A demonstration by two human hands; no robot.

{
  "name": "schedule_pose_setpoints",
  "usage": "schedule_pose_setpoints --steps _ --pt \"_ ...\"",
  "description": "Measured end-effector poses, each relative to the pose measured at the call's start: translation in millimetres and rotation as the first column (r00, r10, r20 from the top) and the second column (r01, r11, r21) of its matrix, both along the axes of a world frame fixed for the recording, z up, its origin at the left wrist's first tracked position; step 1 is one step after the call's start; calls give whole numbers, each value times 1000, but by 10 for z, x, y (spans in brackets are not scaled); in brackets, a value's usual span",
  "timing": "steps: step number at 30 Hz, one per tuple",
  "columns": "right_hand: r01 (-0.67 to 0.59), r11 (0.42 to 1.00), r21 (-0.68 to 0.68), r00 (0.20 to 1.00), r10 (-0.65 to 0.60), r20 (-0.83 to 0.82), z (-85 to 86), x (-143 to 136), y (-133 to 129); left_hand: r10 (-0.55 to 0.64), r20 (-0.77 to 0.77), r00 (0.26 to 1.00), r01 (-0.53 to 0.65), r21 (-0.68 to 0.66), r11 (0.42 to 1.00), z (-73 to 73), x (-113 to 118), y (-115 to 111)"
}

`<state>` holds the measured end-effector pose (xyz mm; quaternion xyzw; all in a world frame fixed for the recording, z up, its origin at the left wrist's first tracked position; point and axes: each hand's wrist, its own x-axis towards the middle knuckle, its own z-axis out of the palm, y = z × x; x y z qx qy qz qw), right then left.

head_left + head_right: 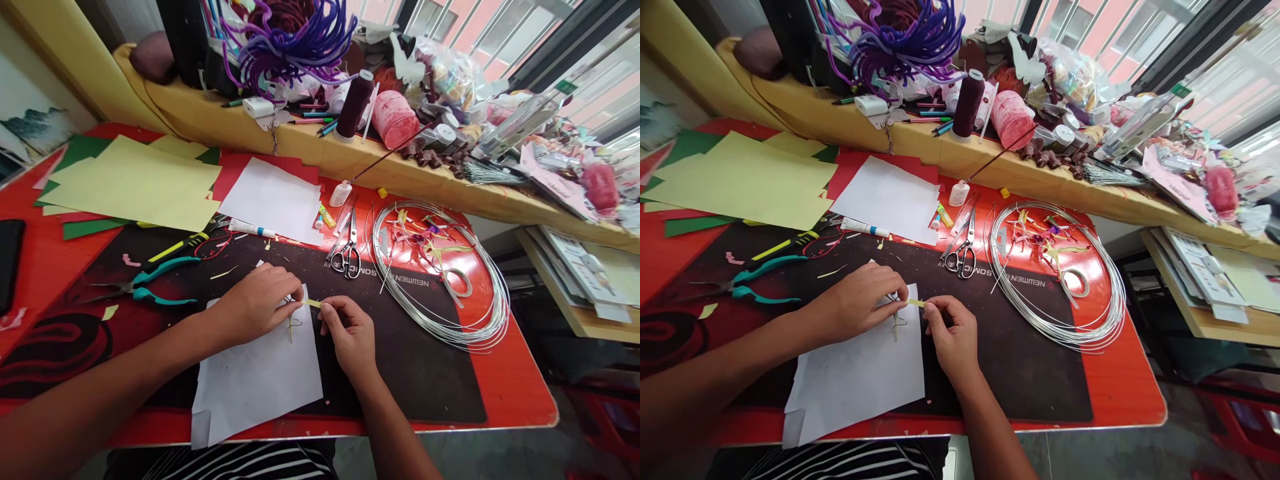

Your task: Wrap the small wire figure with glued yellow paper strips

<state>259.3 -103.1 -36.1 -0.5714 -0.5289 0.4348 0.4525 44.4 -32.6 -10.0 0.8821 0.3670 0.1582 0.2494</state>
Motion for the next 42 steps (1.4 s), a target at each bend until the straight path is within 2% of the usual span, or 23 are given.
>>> schedule_pose_setpoints --steps 5,15,34,42 --pt "19 999 30 1000 -18 -16 31 7 1 -28 7 1000 29 -16 999 -56 71 -14" --pt "-10 998 -62 986 -1 -169 -7 35 -3 -44 9 999 44 -98 994 -71 109 -9" --pt "33 999 12 993 -31 -115 24 4 22 8 67 998 11 -283 959 -113 90 -40" --pt "7 1000 -12 988 -8 -154 14 9 13 -5 47 999 19 -288 957 -68 113 -48"
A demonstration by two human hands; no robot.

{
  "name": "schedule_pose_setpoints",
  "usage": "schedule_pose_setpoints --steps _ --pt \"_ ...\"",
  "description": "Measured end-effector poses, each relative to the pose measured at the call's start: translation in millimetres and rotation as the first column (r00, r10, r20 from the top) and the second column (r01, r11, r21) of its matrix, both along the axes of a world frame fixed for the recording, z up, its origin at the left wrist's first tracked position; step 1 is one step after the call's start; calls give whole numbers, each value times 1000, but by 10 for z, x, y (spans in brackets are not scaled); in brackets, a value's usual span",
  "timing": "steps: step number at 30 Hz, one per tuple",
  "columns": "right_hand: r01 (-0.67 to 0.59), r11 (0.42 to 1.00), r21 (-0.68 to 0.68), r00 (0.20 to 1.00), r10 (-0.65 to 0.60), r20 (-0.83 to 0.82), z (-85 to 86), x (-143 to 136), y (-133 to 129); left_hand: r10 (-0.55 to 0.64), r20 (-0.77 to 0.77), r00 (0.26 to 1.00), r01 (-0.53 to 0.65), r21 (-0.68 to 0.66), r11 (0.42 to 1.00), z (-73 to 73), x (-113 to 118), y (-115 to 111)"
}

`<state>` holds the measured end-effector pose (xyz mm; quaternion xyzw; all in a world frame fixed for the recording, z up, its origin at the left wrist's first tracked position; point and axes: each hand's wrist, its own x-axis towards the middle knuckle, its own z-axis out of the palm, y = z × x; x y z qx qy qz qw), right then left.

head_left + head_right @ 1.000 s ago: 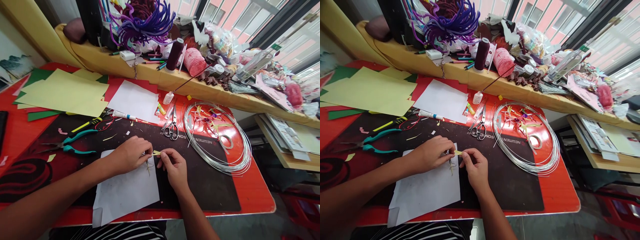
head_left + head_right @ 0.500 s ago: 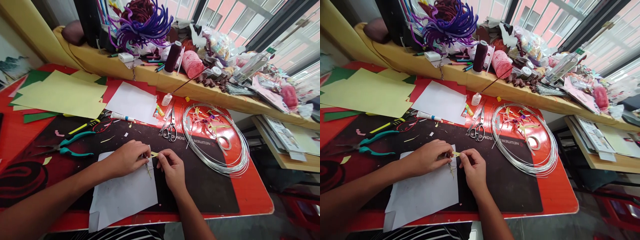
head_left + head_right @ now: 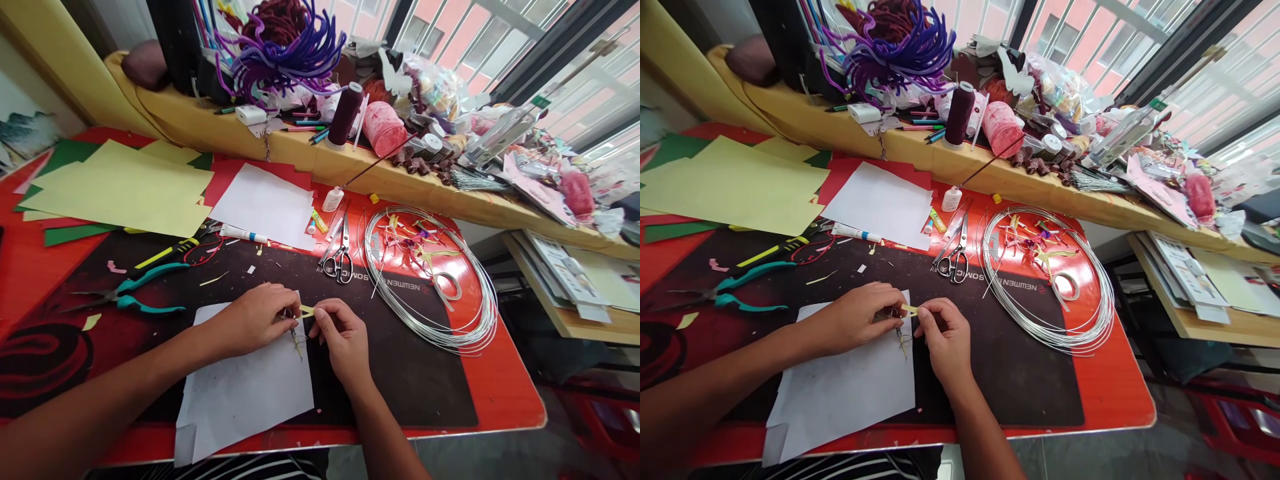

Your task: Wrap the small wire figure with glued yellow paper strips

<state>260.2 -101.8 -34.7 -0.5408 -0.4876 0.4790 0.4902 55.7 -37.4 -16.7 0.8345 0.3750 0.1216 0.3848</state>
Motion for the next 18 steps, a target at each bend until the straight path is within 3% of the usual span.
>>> schedule_pose_setpoints --steps 8,18 --pt "-11 1000 17 1000 11 11 2 -3 4 -16 -22 1000 16 2 1000 -9 7 1" --pt "0 1000 -3 1000 0 -11 18 -12 3 42 3 999 -41 -134 990 59 31 -4"
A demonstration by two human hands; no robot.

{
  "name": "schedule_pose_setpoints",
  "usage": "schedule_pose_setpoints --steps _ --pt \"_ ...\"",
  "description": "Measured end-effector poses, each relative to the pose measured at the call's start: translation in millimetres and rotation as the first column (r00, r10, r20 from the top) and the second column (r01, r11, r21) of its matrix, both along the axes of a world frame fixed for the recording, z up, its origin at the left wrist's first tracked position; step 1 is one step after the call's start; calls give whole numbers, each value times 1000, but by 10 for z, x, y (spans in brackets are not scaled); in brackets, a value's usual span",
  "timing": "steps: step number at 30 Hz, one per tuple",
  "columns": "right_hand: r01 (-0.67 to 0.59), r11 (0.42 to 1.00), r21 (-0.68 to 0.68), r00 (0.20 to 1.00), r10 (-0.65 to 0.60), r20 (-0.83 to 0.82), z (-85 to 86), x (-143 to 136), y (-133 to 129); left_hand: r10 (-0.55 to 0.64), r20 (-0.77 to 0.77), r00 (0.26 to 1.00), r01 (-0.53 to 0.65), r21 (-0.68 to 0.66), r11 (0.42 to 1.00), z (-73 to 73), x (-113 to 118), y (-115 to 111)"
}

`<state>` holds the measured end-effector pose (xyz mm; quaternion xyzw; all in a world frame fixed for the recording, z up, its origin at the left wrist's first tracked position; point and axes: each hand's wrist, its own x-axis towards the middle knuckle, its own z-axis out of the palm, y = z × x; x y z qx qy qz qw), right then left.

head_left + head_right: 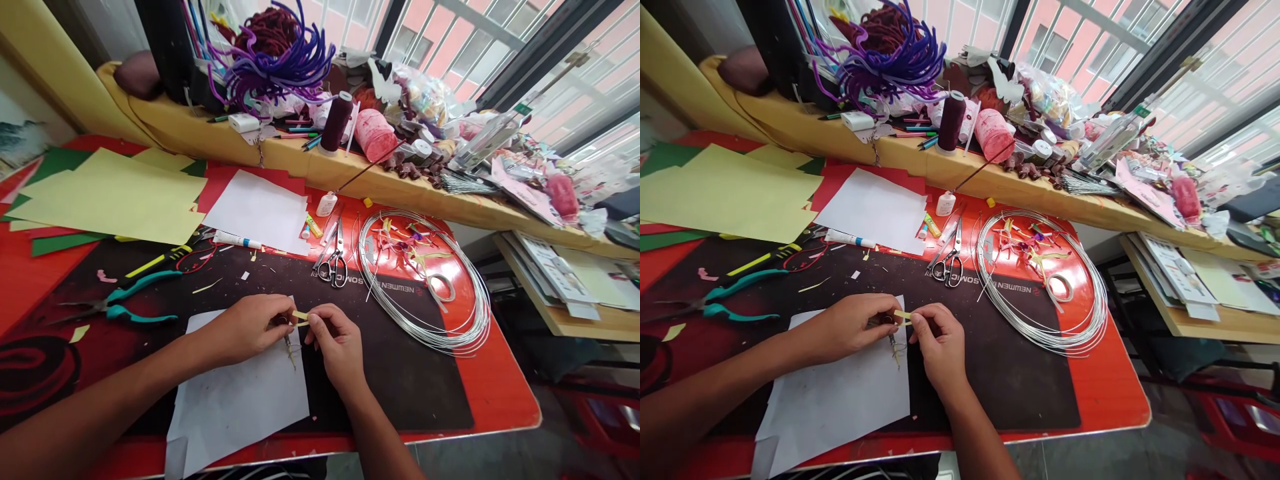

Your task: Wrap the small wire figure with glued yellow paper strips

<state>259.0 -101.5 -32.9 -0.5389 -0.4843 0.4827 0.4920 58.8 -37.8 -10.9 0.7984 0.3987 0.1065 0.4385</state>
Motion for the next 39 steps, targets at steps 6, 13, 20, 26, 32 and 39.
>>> schedule_pose_setpoints --steps 6,13,20,26,32,39 --pt "-2 1000 -14 1000 2 8 27 -5 3 27 84 996 -20 -85 996 -28 -30 -4" --pt "-9 999 -54 999 11 30 36 -12 -5 73 143 987 -46 -185 982 45 -1 9" --pt "8 997 -73 999 -4 42 33 -15 -14 248 213 945 -154 -378 913 -34 12 7" --pt "17 998 -65 997 -12 78 38 -22 -10 352 286 891 -147 -552 821 -176 -25 27" --pt "9 999 -50 994 -4 105 28 -25 -18 329 233 915 -165 -529 832 -201 -26 14" --pt "14 999 -49 997 -10 76 43 -42 -18 371 139 918 -252 -516 818 -169 -40 -78"
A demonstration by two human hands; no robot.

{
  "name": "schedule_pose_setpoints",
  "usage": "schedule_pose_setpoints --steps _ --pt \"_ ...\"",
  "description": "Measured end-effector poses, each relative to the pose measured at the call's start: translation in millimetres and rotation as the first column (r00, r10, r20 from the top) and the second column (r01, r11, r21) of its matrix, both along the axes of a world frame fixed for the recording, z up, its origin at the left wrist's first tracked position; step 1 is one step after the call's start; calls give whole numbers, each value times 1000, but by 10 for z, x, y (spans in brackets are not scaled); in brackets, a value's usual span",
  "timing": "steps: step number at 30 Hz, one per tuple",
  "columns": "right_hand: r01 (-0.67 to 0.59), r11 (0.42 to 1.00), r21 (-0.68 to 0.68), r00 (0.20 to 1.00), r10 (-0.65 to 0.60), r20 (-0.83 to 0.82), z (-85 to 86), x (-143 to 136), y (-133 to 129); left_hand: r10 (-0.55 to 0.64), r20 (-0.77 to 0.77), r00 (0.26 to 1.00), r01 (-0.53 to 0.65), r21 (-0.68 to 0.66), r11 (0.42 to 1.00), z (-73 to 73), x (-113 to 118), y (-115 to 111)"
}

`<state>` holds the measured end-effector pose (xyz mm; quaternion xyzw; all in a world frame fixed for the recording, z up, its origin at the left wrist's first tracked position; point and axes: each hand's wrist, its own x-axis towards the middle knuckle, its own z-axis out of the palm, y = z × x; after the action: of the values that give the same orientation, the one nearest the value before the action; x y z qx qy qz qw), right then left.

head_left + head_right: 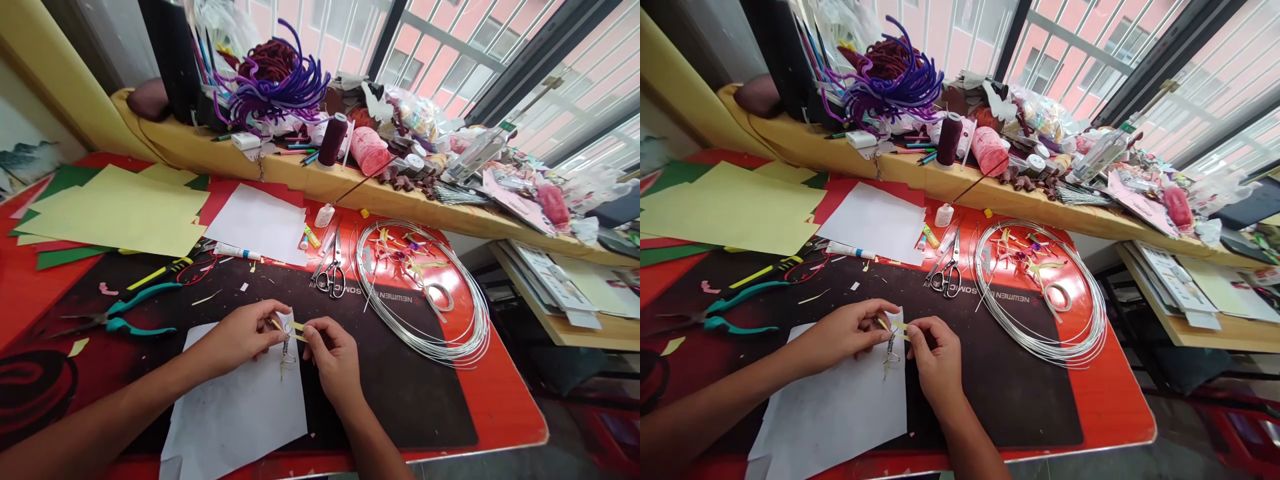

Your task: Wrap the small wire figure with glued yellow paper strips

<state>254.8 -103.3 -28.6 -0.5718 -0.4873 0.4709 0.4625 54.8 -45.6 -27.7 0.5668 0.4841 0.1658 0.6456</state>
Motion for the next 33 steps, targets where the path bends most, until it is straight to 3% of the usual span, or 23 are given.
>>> schedule_pose_setpoints --steps 5,10,23,28,33 --pt "1 1000 -20 1000 -2 -29 -6 -3 10 -56 67 996 60 -64 996 42 -21 -21" --pt "-2 1000 -31 999 1 -47 -25 -14 12 -93 79 993 96 -35 995 69 -28 -17" --pt "42 999 -25 993 -44 -106 -45 29 12 -21 192 981 49 -143 989 0 22 -28" --pt "37 999 -34 993 -41 -111 -67 40 6 -64 136 989 78 -100 992 3 42 -57" --pt "38 998 -54 992 -44 -121 -60 32 1 -55 83 995 59 -50 997 95 57 -89"
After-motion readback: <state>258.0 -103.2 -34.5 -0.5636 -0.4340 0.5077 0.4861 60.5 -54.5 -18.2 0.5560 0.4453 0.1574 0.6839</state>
